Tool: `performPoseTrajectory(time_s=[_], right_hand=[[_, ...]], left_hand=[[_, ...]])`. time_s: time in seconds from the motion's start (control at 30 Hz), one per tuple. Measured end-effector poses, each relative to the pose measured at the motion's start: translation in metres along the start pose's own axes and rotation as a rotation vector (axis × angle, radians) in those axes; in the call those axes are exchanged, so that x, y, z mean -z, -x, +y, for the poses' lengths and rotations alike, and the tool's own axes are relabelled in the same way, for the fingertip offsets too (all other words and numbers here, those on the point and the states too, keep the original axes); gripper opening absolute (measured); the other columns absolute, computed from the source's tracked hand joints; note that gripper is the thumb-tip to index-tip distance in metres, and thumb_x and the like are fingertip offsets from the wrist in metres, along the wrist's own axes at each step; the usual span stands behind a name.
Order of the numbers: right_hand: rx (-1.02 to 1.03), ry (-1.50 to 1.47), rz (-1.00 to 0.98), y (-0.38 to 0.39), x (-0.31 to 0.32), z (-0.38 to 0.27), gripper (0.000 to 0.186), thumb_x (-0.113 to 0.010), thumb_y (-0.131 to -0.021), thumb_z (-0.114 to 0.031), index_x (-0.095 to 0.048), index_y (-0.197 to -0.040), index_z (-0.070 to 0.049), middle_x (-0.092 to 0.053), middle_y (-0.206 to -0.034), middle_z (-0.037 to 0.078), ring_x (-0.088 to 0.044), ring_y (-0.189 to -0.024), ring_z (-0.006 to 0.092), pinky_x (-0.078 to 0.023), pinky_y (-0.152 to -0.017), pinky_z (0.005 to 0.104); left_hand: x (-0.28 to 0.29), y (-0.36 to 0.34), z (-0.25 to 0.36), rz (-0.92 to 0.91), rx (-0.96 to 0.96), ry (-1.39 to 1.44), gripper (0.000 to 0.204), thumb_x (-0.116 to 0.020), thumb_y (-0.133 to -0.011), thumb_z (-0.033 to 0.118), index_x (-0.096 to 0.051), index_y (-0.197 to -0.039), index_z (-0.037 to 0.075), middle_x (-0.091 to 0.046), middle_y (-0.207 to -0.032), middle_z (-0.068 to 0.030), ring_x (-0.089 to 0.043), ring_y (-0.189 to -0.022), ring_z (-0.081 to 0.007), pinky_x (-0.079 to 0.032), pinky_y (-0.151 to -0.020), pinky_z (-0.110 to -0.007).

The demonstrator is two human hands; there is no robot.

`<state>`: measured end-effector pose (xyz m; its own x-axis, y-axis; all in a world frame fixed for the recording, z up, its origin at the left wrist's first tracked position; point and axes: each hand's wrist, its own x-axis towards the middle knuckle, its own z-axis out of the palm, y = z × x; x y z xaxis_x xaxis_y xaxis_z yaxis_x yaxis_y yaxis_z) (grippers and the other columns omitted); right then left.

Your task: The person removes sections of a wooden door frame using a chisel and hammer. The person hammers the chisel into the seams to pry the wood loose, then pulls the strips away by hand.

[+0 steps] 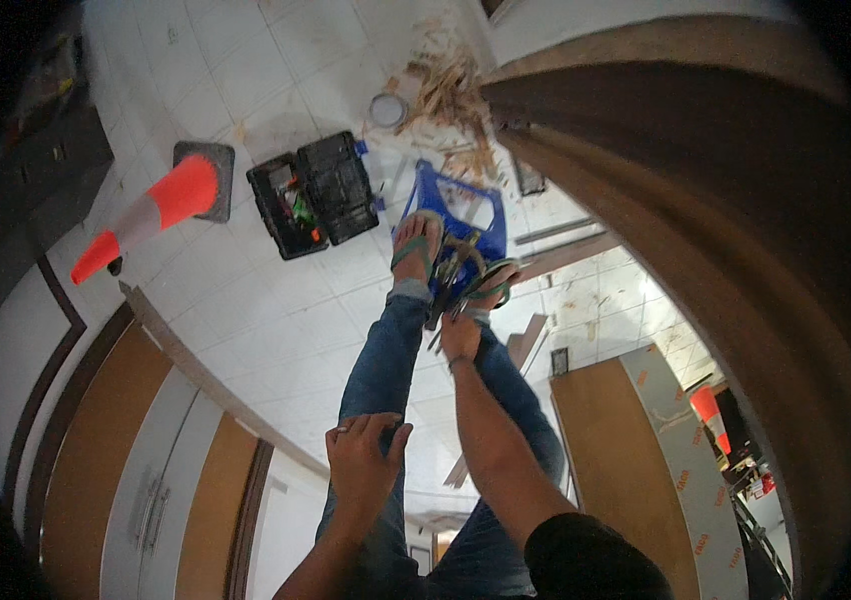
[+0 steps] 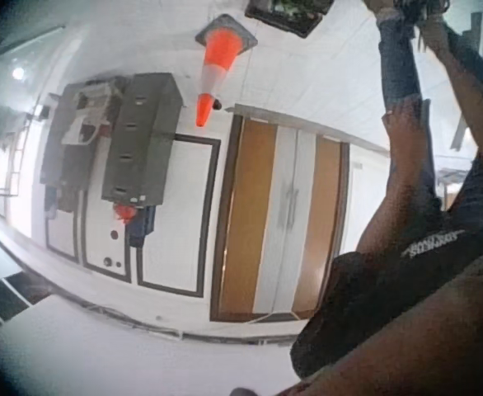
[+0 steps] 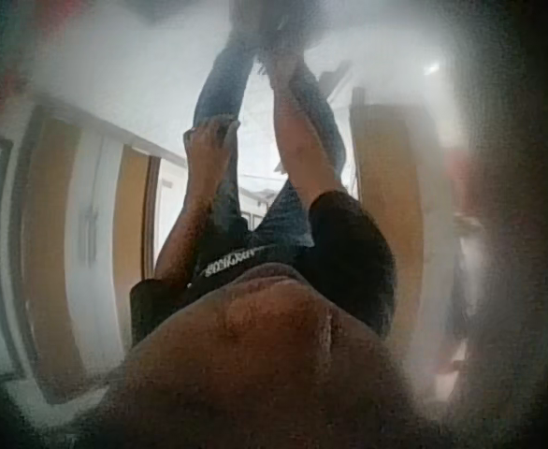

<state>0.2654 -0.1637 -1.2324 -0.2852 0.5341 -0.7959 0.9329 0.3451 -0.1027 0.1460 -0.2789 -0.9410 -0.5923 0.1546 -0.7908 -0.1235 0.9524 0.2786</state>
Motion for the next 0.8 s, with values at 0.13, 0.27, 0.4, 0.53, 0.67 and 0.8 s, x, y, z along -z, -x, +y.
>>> performPoseTrajectory(time_s=[0.13, 0.27, 0.4, 0.53, 0.67, 0.8], right_hand=[[0.150, -0.095, 0.002, 0.089, 0.069, -0.030, 0.030, -0.062, -0.083, -0.028, -0.059, -0.080, 0.002, -0.064, -0.076, 0.022, -0.063, -0.072, 0.0393, -0.051, -0.066, 0.0462], [0.449, -0.120, -0.100, 0.210, 0.184, -0.051, 0.025, -0.058, -0.086, -0.025, -0.056, -0.088, 0.000, -0.063, -0.078, 0.019, -0.061, -0.075, 0.0406, -0.048, -0.069, 0.0483], [0.741, -0.170, 0.031, 0.316, 0.333, -0.079, 0.024, -0.056, -0.086, -0.019, -0.055, -0.099, 0.000, -0.058, -0.089, 0.022, -0.059, -0.084, 0.0354, -0.047, -0.076, 0.0412], [0.436, -1.062, -0.216, 0.361, 0.410, -0.093, 0.021, -0.050, -0.092, -0.015, -0.058, -0.103, 0.001, -0.062, -0.100, 0.012, -0.060, -0.095, 0.0211, -0.047, -0.084, 0.0336], [0.439, -1.262, -0.301, 0.406, 0.471, -0.141, 0.027, -0.049, -0.096, -0.022, -0.062, -0.097, 0.001, -0.065, -0.096, 0.008, -0.060, -0.093, 0.0150, -0.048, -0.085, 0.0297], [0.765, -1.238, -0.075, 0.435, 0.533, -0.185, 0.033, -0.046, -0.098, -0.027, -0.061, -0.087, 0.001, -0.065, -0.086, 0.010, -0.063, -0.085, 0.0164, -0.050, -0.079, 0.0326]], left_hand=[[0.001, 0.017, -0.003, 0.123, -0.029, 0.208, 0.024, -0.065, -0.083, 0.027, -0.064, -0.098, 0.008, -0.066, -0.095, -0.0085, -0.059, -0.095, -0.0273, -0.040, -0.082, -0.041], [0.001, 0.041, 0.006, 0.431, -0.181, 0.375, 0.031, -0.063, -0.086, 0.028, -0.060, -0.108, 0.005, -0.065, -0.097, -0.0129, -0.058, -0.097, -0.0302, -0.042, -0.082, -0.043], [0.063, 0.102, 0.072, 0.051, -0.269, 0.769, 0.030, -0.055, -0.092, 0.027, -0.056, -0.114, 0.005, -0.064, -0.086, -0.0140, -0.062, -0.082, -0.0277, -0.045, -0.071, -0.039], [0.146, 0.182, 0.159, -0.039, -0.331, 0.853, 0.027, -0.049, -0.095, 0.020, -0.045, -0.117, 0.004, -0.062, -0.079, -0.0147, -0.062, -0.068, -0.0256, -0.045, -0.061, -0.035], [0.175, 0.202, 0.204, 0.183, -0.608, 1.043, 0.031, -0.047, -0.095, 0.015, -0.031, -0.118, 0.003, -0.064, -0.088, -0.0164, -0.061, -0.070, -0.0206, -0.047, -0.063, -0.033], [0.239, 0.221, 0.213, 0.064, -0.654, 1.067, 0.022, -0.048, -0.095, 0.017, -0.042, -0.111, 0.003, -0.064, -0.085, -0.0097, -0.059, -0.069, -0.0134, -0.046, -0.060, -0.029]])
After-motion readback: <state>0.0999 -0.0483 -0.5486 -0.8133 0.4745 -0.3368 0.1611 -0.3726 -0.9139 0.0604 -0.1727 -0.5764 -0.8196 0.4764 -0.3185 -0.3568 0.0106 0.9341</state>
